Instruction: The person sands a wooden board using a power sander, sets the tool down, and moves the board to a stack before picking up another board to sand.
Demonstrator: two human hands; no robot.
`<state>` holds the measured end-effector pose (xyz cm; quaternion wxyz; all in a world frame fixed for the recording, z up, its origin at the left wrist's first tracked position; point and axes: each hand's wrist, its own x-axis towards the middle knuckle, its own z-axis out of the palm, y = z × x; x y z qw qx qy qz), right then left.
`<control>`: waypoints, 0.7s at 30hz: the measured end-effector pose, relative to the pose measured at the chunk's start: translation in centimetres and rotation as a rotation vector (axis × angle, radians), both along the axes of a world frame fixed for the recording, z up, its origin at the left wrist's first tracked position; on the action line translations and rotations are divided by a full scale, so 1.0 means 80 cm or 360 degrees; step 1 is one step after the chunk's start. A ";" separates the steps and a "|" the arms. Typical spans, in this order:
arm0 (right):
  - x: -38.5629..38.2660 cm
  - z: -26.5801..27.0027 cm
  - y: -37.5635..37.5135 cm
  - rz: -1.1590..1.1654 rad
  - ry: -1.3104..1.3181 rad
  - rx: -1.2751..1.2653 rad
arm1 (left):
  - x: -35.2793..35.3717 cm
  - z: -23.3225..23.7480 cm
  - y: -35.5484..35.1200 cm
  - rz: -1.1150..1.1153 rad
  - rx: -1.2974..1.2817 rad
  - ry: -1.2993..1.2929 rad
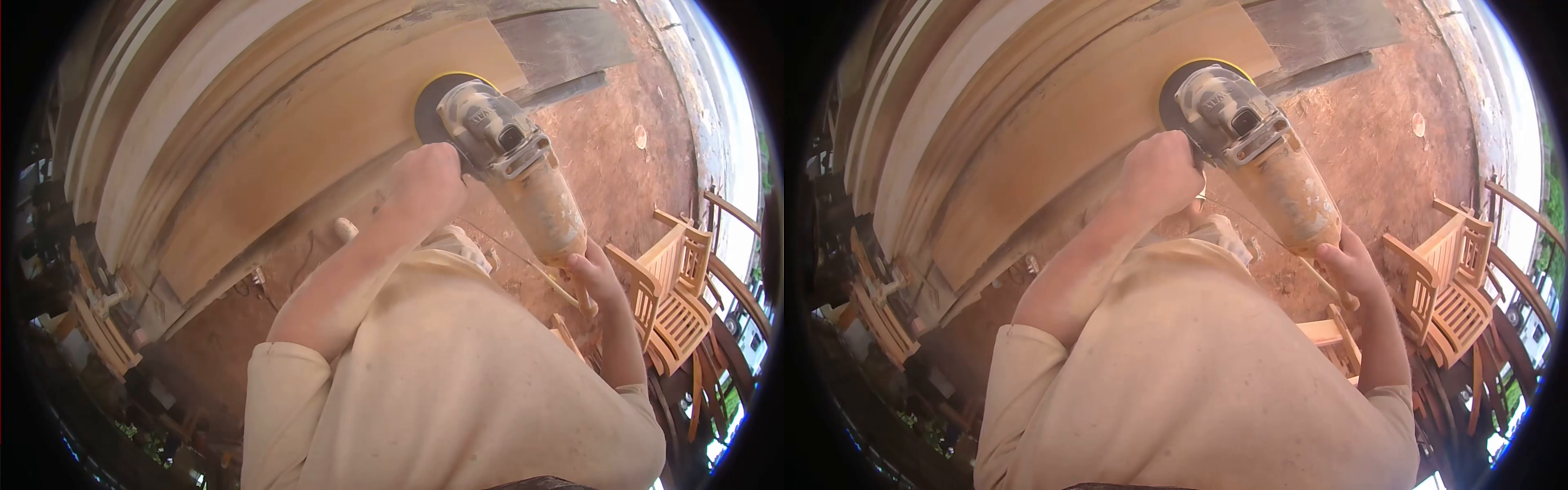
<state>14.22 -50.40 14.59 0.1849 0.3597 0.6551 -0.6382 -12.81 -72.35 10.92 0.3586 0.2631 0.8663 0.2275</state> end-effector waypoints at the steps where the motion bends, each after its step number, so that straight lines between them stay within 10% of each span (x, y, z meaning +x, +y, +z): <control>1: -0.001 -0.001 -0.005 -0.0032 0.0046 0.0027 | -0.001 0.000 0.001 -0.0009 0.0019 0.0057; 21: 0.011 -0.017 -0.060 -0.0470 -0.0200 0.0226 | -0.043 0.003 0.057 -0.0258 0.0174 0.0225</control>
